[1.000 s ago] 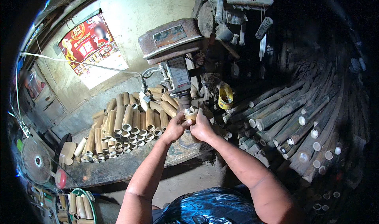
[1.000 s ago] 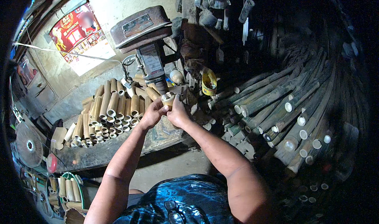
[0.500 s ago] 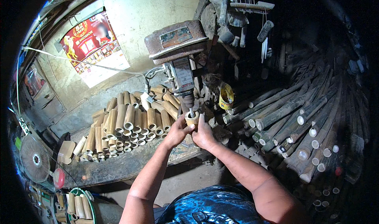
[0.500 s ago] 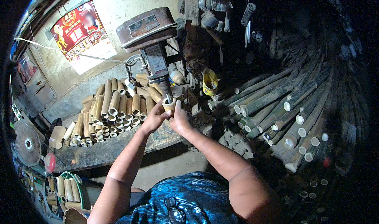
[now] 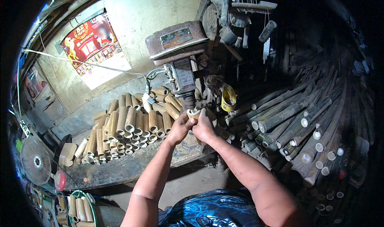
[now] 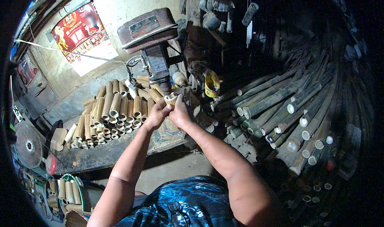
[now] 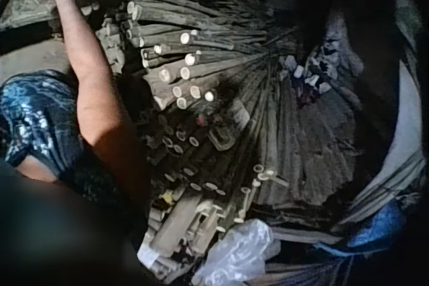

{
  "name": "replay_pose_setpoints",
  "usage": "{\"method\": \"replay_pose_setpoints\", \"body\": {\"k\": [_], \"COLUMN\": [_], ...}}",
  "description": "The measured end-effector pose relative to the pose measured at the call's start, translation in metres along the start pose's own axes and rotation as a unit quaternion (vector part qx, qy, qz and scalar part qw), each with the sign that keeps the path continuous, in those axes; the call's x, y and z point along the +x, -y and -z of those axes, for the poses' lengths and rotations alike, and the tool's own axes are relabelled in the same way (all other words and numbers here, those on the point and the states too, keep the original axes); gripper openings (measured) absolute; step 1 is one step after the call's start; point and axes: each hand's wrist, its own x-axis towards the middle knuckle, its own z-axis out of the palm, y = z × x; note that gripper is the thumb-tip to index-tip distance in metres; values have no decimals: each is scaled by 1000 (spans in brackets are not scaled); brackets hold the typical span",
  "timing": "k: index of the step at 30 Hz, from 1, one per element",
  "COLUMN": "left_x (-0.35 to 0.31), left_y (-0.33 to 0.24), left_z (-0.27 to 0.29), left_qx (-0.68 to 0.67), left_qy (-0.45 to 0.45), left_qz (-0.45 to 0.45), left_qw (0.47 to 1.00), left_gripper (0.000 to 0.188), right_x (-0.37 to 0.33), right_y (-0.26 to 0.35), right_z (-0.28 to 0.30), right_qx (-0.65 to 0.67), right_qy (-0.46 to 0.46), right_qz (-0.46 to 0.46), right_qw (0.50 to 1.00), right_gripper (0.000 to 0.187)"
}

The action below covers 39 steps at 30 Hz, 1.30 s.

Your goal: The person repeatedly picks up cylindrical wooden handles from a pile, positions each under a drill press, and drills into the center of the handle. After drilling, the person places the finished handle into a cardboard box. The process is repeated for multiple handles.

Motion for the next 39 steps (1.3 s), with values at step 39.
{"method": "replay_pose_setpoints", "body": {"k": [39], "left_x": [-25], "left_y": [-2], "left_z": [-3], "left_qx": [11], "left_qy": [36], "left_qz": [60], "left_qw": [997], "left_gripper": [59], "right_x": [-33], "right_y": [-7], "right_z": [3], "right_qx": [-40], "right_qy": [2], "right_qz": [29], "right_qw": [999], "right_gripper": [63]}}
